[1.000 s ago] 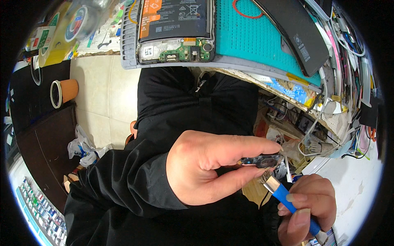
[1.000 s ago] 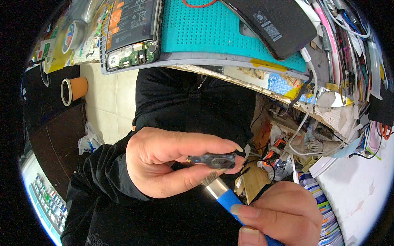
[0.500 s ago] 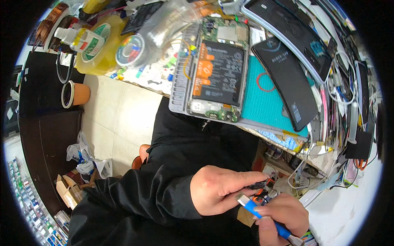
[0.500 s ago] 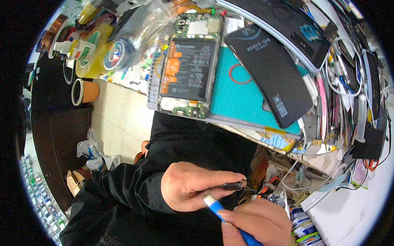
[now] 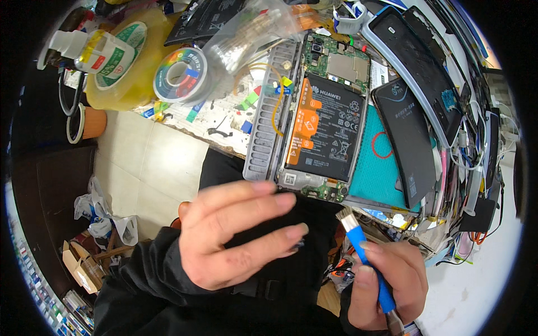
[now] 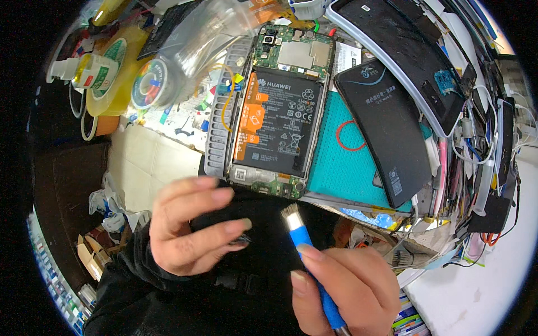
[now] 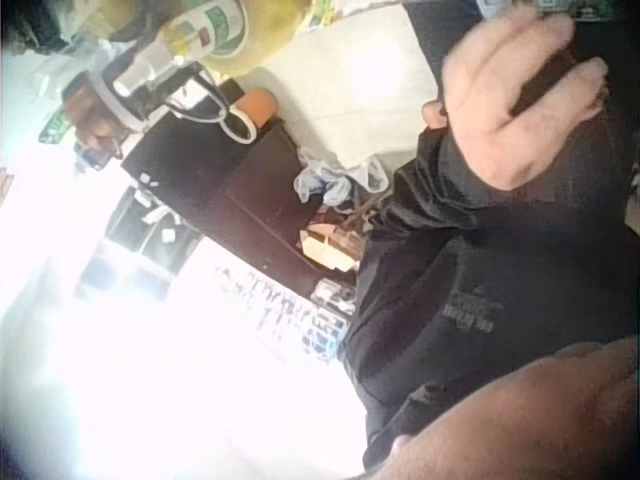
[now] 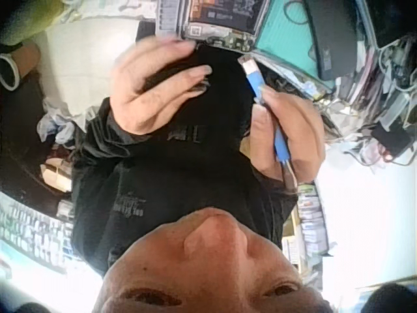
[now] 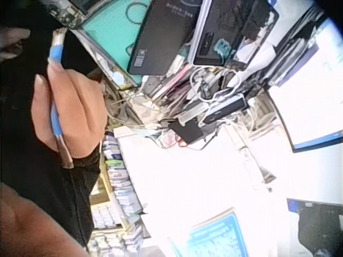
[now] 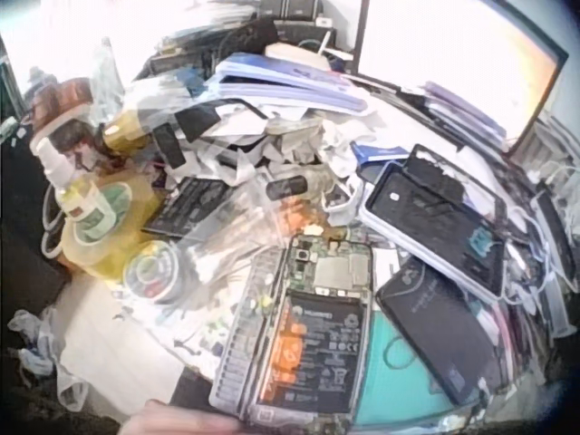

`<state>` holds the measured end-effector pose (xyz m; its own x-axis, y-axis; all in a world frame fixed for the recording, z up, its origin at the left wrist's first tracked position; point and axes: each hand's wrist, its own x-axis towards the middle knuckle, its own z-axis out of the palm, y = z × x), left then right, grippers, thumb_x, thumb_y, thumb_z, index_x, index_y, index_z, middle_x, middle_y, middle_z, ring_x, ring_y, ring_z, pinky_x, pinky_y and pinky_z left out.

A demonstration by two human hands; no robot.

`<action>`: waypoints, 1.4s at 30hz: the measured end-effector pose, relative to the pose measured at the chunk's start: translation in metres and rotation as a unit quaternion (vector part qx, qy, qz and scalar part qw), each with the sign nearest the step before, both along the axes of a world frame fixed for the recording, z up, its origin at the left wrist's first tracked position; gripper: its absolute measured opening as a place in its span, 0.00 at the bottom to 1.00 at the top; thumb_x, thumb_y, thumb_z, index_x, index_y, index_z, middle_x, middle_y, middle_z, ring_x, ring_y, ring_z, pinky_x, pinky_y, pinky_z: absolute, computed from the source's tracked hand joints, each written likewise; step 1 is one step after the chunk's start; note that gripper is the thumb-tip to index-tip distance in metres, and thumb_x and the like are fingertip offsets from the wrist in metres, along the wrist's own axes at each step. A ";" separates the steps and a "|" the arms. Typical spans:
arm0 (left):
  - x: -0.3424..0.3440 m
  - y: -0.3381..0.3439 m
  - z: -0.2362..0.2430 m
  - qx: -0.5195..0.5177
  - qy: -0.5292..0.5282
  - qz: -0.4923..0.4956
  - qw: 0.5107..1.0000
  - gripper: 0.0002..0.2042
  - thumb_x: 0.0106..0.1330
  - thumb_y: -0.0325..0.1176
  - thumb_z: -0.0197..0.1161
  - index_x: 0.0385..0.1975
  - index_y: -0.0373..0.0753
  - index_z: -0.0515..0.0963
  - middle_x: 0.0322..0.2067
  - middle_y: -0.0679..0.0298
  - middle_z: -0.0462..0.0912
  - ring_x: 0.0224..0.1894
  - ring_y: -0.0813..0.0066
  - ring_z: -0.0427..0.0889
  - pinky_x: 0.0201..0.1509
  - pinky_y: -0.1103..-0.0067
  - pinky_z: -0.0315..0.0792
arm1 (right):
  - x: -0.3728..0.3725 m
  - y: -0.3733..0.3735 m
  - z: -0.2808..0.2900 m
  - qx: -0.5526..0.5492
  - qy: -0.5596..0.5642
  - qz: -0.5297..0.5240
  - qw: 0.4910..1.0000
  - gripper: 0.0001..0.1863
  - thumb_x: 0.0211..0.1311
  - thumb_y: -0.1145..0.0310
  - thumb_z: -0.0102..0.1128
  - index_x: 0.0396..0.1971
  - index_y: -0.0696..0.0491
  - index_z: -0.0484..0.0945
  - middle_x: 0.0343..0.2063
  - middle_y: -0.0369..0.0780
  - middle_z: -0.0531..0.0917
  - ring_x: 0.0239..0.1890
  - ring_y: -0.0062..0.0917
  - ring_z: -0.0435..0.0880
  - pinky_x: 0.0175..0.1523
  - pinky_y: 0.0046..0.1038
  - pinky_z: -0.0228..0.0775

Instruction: The person cleans a small electronic component with a brush, then uses a cotton swab to clean the motherboard of a disassembled Huawei smartphone. They apply a liquid from a bottle to the swab and continue cleaning the board, then connect a cable to the device.

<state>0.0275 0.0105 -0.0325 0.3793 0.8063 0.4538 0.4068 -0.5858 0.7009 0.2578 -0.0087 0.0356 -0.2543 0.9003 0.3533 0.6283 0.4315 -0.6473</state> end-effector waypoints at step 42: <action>-0.019 0.018 -0.023 -0.016 0.075 -0.068 0.995 0.13 0.56 0.29 0.70 0.43 0.47 0.86 0.59 0.55 0.82 0.66 0.58 0.77 0.77 0.58 0.54 | -0.038 0.030 -0.022 -0.069 -0.017 0.022 0.997 0.08 0.61 0.81 0.65 0.40 0.64 0.81 0.25 0.45 0.85 0.21 0.32 0.82 0.28 0.29 0.76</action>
